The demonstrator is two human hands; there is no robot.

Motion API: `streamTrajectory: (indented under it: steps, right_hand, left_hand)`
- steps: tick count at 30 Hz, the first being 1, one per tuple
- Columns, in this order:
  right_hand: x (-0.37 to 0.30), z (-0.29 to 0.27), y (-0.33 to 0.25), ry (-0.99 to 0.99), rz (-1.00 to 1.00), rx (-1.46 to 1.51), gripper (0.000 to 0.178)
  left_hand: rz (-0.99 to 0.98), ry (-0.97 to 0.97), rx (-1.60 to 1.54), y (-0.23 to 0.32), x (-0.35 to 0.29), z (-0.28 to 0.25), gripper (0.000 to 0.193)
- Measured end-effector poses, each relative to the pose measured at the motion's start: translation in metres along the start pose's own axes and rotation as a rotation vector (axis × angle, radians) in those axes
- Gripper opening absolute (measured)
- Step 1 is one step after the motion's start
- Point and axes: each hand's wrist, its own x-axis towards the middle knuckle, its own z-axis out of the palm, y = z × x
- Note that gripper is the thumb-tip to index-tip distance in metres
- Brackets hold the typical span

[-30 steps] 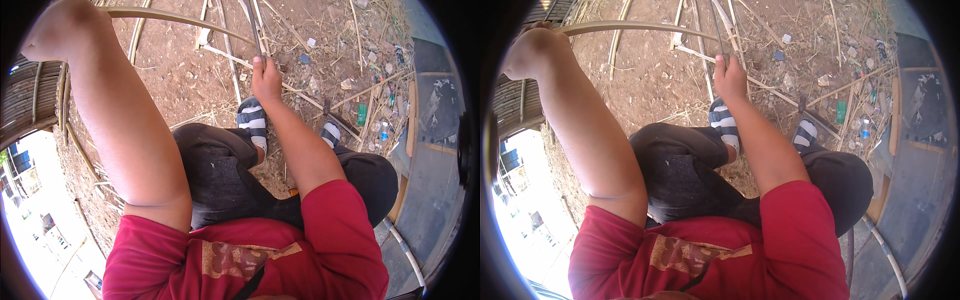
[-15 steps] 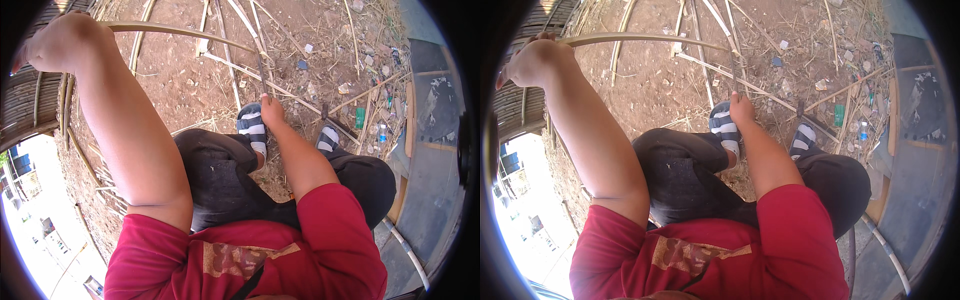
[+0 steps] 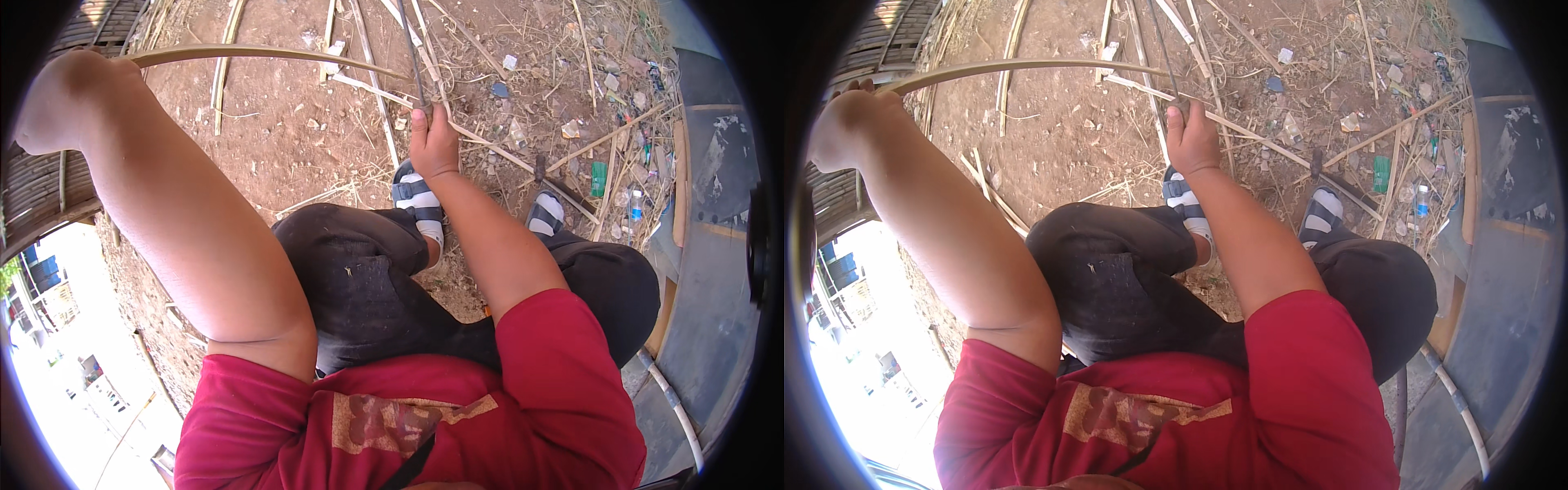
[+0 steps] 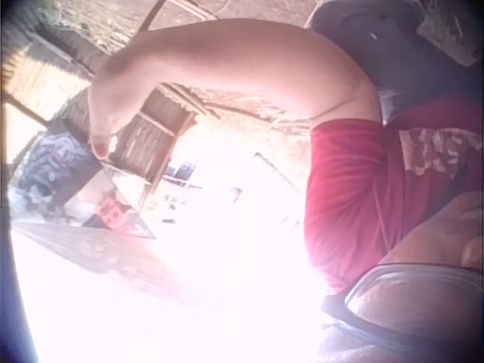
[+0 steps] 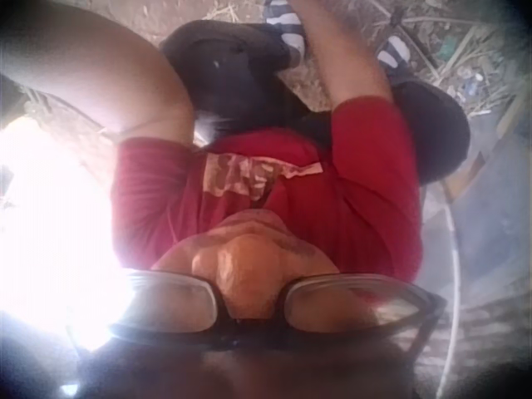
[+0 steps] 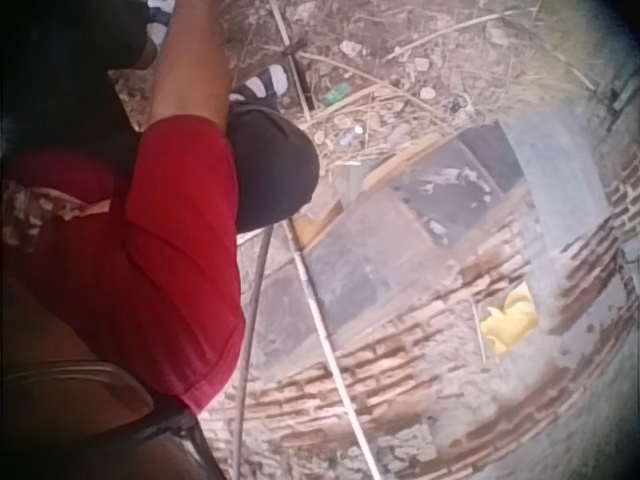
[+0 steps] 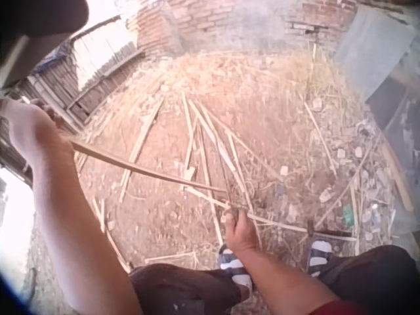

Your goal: The person uses a large knife to shave and smooth several thin strips of bamboo while sitting on the ground, handling each strip one at a time and discarding the shavings.

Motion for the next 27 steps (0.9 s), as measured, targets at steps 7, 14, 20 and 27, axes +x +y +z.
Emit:
streamTrajectory:
  steps: [7,14,20,27]
  right_hand:
    - [0.006,0.000,0.048,-0.416,0.469,-0.310,0.063]
    - [0.012,0.009,0.005,-0.170,0.267,-0.093,0.059]
    - [-0.010,0.009,-0.008,-0.263,0.175,-0.155,0.054]
    - [-0.016,0.010,0.038,-0.473,0.532,-0.256,0.062]
  left_hand:
    - [0.064,-0.027,0.141,-0.025,0.021,-0.009,0.019]
    - [0.078,-0.021,0.036,-0.022,0.020,-0.004,0.017]
    - [0.032,-0.017,-0.029,-0.009,-0.001,0.000,0.018]
    - [0.031,-0.044,-0.011,-0.008,-0.006,0.004,0.019]
